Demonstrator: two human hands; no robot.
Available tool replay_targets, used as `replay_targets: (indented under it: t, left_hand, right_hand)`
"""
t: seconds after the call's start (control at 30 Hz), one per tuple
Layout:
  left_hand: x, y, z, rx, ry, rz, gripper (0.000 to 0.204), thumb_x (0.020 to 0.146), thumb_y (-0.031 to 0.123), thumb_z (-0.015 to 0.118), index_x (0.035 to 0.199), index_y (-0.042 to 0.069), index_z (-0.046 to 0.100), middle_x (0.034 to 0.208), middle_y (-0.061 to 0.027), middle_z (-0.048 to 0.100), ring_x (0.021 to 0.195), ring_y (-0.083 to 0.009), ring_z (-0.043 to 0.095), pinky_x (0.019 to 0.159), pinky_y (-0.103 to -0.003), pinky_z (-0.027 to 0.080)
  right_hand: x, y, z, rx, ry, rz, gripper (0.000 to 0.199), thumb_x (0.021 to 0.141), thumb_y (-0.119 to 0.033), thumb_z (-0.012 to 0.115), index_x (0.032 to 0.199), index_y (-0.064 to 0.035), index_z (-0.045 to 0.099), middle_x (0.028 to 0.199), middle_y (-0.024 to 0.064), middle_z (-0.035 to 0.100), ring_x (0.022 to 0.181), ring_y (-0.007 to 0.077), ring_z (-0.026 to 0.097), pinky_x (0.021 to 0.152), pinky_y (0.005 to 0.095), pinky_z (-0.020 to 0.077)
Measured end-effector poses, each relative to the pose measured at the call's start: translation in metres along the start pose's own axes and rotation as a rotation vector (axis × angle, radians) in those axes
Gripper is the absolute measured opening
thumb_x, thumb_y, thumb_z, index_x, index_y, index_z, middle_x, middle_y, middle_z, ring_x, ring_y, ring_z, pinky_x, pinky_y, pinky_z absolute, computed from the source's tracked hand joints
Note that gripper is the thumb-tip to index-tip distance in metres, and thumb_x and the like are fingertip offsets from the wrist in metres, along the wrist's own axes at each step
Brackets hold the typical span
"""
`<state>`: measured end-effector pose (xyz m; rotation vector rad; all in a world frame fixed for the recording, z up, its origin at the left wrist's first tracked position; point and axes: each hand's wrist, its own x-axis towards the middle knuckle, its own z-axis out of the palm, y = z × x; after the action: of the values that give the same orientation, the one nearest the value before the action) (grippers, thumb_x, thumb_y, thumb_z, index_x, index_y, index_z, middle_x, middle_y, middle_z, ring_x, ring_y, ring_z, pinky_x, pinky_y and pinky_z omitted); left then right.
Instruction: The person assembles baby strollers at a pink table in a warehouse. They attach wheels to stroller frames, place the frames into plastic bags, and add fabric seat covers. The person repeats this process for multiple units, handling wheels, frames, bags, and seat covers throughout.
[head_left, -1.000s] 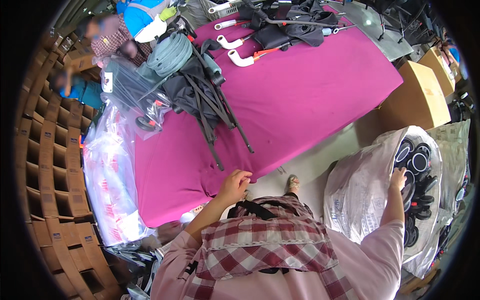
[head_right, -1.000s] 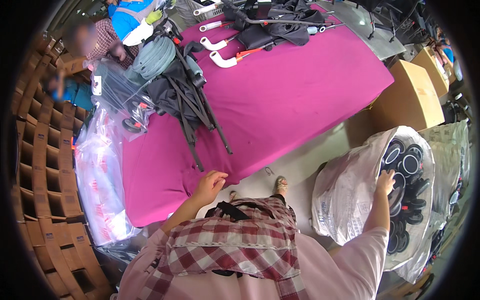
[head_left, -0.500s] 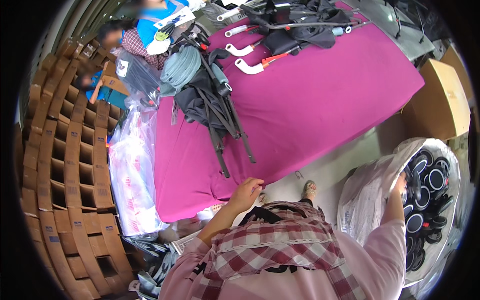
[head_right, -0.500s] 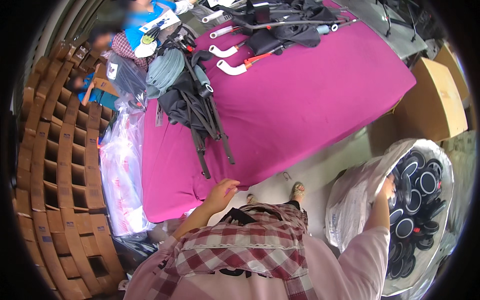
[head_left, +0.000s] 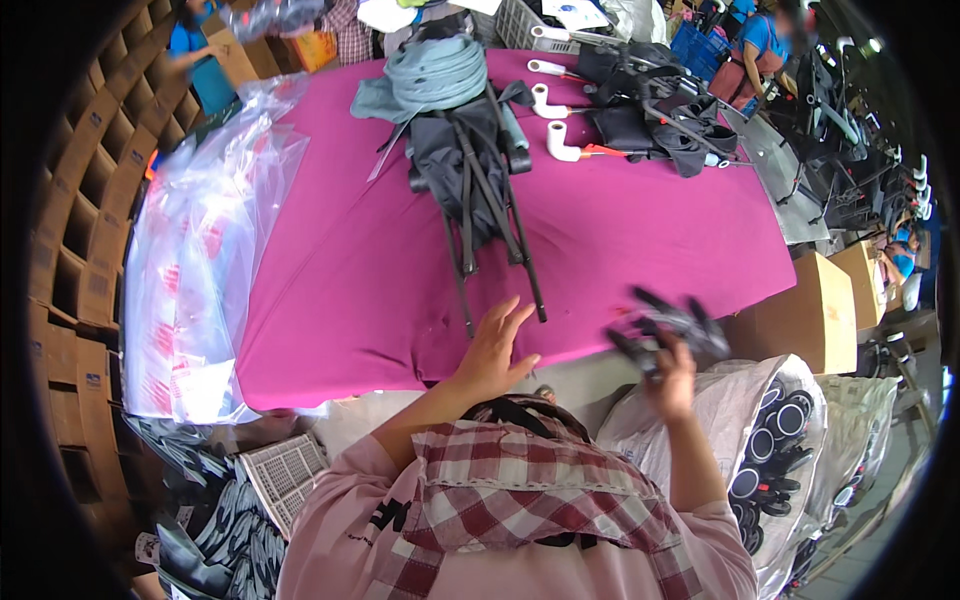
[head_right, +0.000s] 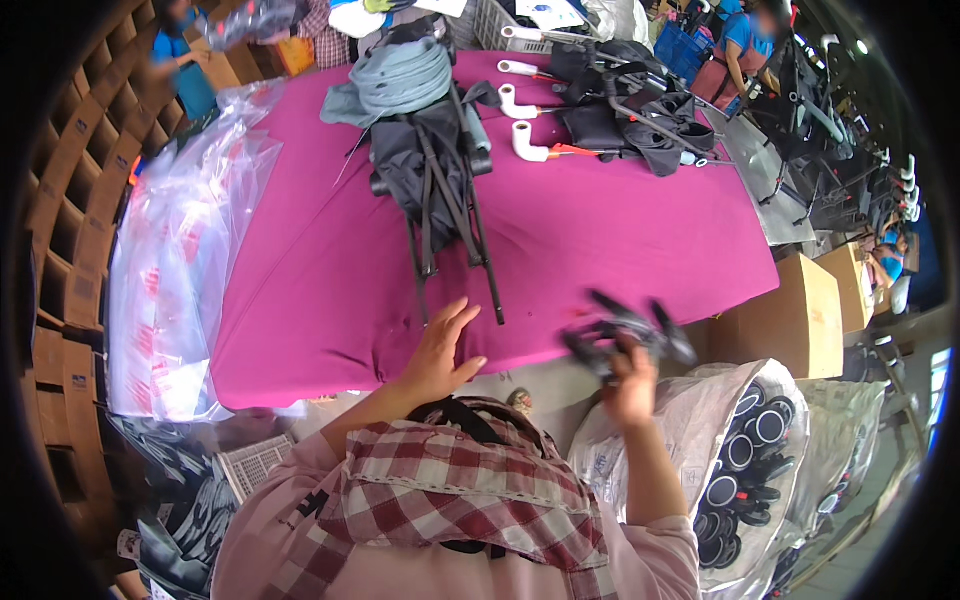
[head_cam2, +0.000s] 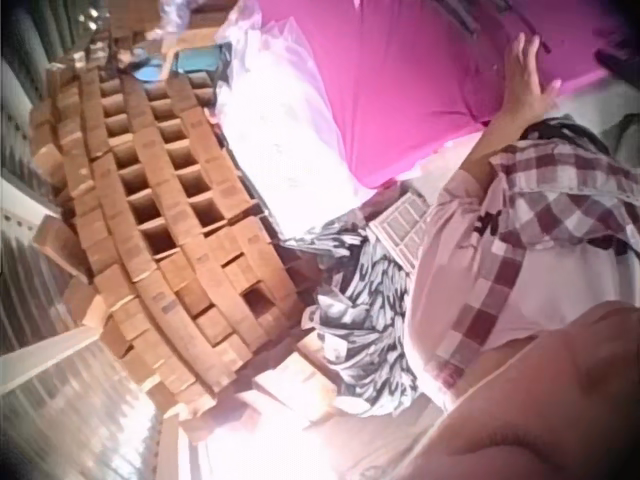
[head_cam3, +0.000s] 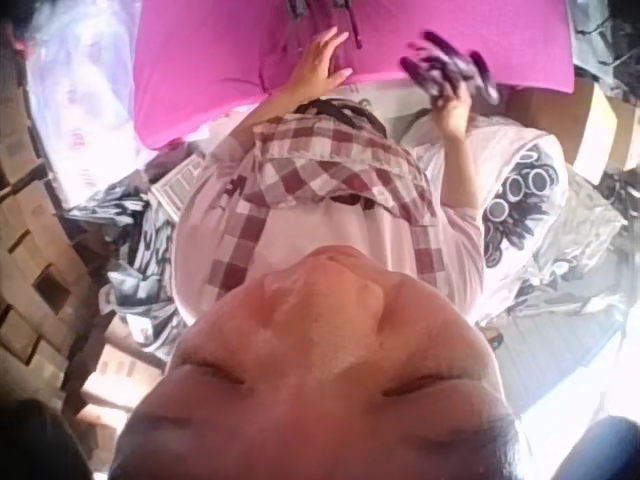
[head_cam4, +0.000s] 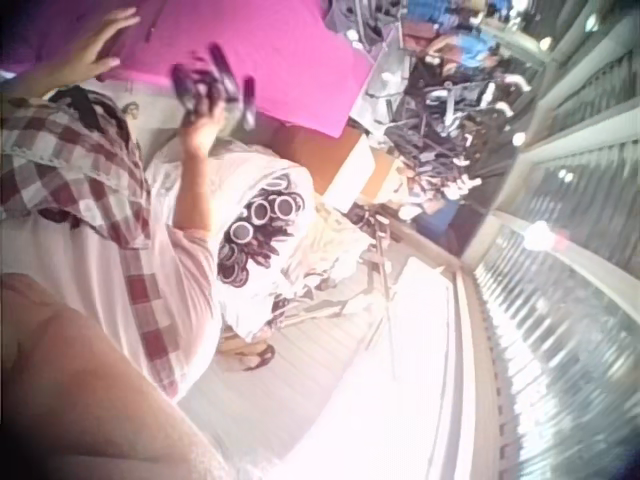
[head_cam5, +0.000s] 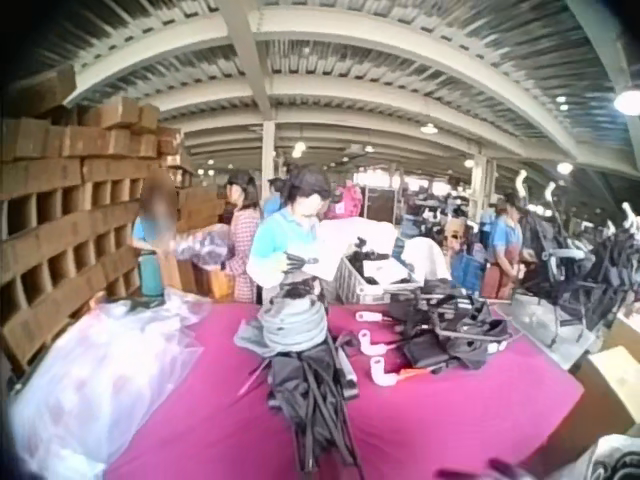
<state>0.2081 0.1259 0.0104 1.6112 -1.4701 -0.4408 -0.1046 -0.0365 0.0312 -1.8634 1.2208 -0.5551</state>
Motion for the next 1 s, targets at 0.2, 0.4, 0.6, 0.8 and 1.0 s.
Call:
replay_targets:
  t: [0.2,0.4,0.6,0.8,1.0]
  left_hand:
    - [-0.025,-0.035,-0.065,-0.237,-0.179,-0.180,0.061,0.084,0.023,0.075,0.138,0.006,0.051,0.127,-0.0232,0.062,0.115,-0.0381,0.063,0.097,-0.045,0.050]
    - [-0.044,-0.094,-0.093,-0.243,0.463,-0.471,0.052,0.090,0.014,0.068,0.136,0.001,0.047,0.107,-0.0234,0.068,0.095,-0.0360,0.070,0.084,-0.041,0.054]
    - [-0.052,-0.132,-0.022,-0.562,-0.005,-0.765,0.072,0.098,0.017,0.063,0.154,-0.003,0.022,0.132,-0.0243,0.053,0.121,-0.0276,0.057,0.086,-0.035,0.056]
    - [-0.044,-0.165,0.005,-0.355,0.001,-0.795,0.067,0.103,0.028,0.058,0.151,-0.004,0.025,0.121,-0.0170,0.058,0.094,-0.0214,0.069,0.079,-0.032,0.058]
    - [-0.019,-0.158,-0.024,-0.410,0.143,-1.045,0.060,0.103,0.032,0.059,0.144,-0.003,0.034,0.109,-0.0141,0.061,0.088,-0.0180,0.068,0.075,-0.031,0.058]
  right_hand:
    - [-0.006,-0.116,0.119,-0.388,-0.565,-0.662,0.034,0.083,-0.002,0.065,0.116,-0.0117,0.066,0.140,0.0159,0.053,0.130,0.0415,0.050,0.111,0.0469,0.0425]
    - [0.064,-0.157,0.156,-0.224,0.262,-0.527,0.051,0.085,0.009,0.063,0.134,-0.0005,0.051,0.130,0.0178,0.055,0.120,0.0315,0.056,0.098,0.0399,0.0470]
    - [0.045,-0.028,0.234,-0.283,-0.250,-0.248,0.056,0.084,0.003,0.068,0.137,-0.0038,0.051,0.121,0.0195,0.060,0.108,0.0333,0.060,0.092,0.0416,0.0491]
    - [0.117,-0.061,0.168,-0.285,0.122,-0.414,0.060,0.077,-0.002,0.076,0.134,-0.0035,0.055,0.139,0.0222,0.049,0.128,0.0394,0.050,0.103,0.0444,0.0449]
    - [0.134,-0.013,0.208,0.159,-0.522,0.337,0.066,0.093,-0.033,0.073,0.138,0.0049,0.045,0.109,0.0236,0.066,0.102,0.0358,0.066,0.094,0.0408,0.0506]
